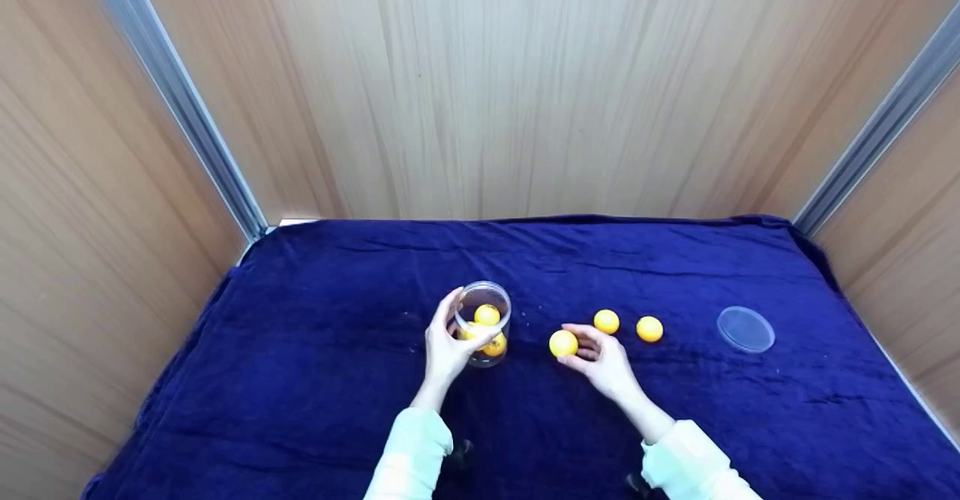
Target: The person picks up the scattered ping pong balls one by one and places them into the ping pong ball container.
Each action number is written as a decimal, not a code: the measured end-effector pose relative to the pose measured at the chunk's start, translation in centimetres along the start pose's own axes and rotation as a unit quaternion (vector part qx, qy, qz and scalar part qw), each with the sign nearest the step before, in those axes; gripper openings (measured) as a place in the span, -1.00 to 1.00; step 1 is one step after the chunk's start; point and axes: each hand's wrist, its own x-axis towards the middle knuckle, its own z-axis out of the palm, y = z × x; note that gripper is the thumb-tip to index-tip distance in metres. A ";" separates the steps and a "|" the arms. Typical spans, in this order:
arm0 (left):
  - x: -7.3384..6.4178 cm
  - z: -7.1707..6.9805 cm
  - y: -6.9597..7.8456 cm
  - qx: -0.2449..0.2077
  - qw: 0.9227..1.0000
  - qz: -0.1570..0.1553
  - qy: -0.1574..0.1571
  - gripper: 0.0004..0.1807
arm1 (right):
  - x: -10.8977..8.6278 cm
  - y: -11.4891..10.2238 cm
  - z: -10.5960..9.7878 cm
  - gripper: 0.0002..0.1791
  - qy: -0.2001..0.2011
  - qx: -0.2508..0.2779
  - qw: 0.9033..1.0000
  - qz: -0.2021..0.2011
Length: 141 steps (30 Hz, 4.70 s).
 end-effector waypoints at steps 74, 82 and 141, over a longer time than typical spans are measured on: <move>0.2 0.2 -3.2 0.003 1.000 -0.015 0.005 -0.13 | 5.1 -5.3 7.1 -0.60 0.013 0.076 0.996 -0.054; 0.2 0.1 -2.5 -0.006 1.000 -0.003 0.008 -0.15 | 4.9 -5.5 6.3 -0.62 0.023 0.078 0.995 -0.052; 0.0 0.0 -0.3 -0.004 1.000 -0.007 0.006 -0.17 | 3.3 4.3 -4.8 -0.64 0.177 -0.090 0.980 0.024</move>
